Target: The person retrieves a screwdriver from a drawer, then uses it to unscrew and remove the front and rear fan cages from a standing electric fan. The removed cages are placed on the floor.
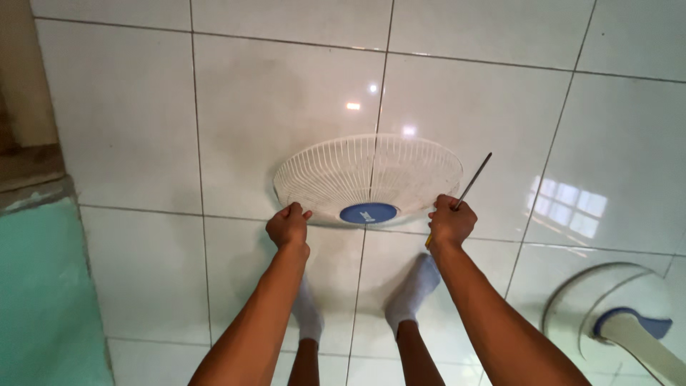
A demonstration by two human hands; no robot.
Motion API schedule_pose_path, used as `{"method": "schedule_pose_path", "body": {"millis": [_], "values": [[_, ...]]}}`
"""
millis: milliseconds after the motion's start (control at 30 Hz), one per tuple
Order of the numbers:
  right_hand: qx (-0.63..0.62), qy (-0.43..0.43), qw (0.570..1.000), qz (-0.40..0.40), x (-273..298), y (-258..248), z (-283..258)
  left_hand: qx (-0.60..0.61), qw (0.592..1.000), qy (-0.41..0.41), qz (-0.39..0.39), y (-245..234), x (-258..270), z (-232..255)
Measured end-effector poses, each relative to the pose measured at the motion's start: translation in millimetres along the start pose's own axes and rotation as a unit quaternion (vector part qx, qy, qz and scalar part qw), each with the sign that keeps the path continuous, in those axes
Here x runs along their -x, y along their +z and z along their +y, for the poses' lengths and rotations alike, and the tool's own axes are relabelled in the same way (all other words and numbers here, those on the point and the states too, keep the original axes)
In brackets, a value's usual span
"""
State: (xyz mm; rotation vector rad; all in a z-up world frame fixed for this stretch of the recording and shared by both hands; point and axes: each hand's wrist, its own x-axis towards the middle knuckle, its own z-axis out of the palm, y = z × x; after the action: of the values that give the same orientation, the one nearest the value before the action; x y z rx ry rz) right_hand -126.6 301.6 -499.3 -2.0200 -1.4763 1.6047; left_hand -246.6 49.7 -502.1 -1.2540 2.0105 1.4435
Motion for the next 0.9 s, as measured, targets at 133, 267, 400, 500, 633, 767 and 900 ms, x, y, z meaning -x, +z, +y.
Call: {"method": "schedule_pose_path", "body": {"millis": [133, 267, 400, 500, 633, 767, 900], "values": [[-0.005, 0.046, 0.999, 0.015, -23.0, 24.8, -14.2, -0.018, 0.999, -0.028, 0.032, 26.3, -23.4, 19.4], [0.016, 0.110, 0.993, 0.039, -42.5, 53.0, -44.5, -0.028, 0.994, -0.089, 0.058, 55.0, -42.7, 48.0], [0.069, 0.149, 0.985, 0.056, -59.2, 80.1, -67.9, -0.060, 0.988, -0.086, 0.111, 85.7, -62.4, 68.9], [0.093, 0.145, 0.984, 0.039, -75.5, 94.0, -75.8, -0.047, 0.989, -0.090, 0.110, 109.0, -79.9, 79.2], [0.113, 0.156, 0.981, 0.030, -103.8, 106.3, -75.0, -0.020, 0.992, -0.089, 0.092, 134.3, -99.6, 81.0], [0.105, 0.151, 0.983, 0.019, -129.1, 119.5, -67.7, -0.003, 0.994, -0.078, 0.071, 145.1, -121.6, 80.5], [0.111, 0.135, 0.984, 0.018, -145.1, 126.3, -57.7, 0.011, 0.996, -0.068, 0.055, 150.7, -135.7, 73.2]]}}
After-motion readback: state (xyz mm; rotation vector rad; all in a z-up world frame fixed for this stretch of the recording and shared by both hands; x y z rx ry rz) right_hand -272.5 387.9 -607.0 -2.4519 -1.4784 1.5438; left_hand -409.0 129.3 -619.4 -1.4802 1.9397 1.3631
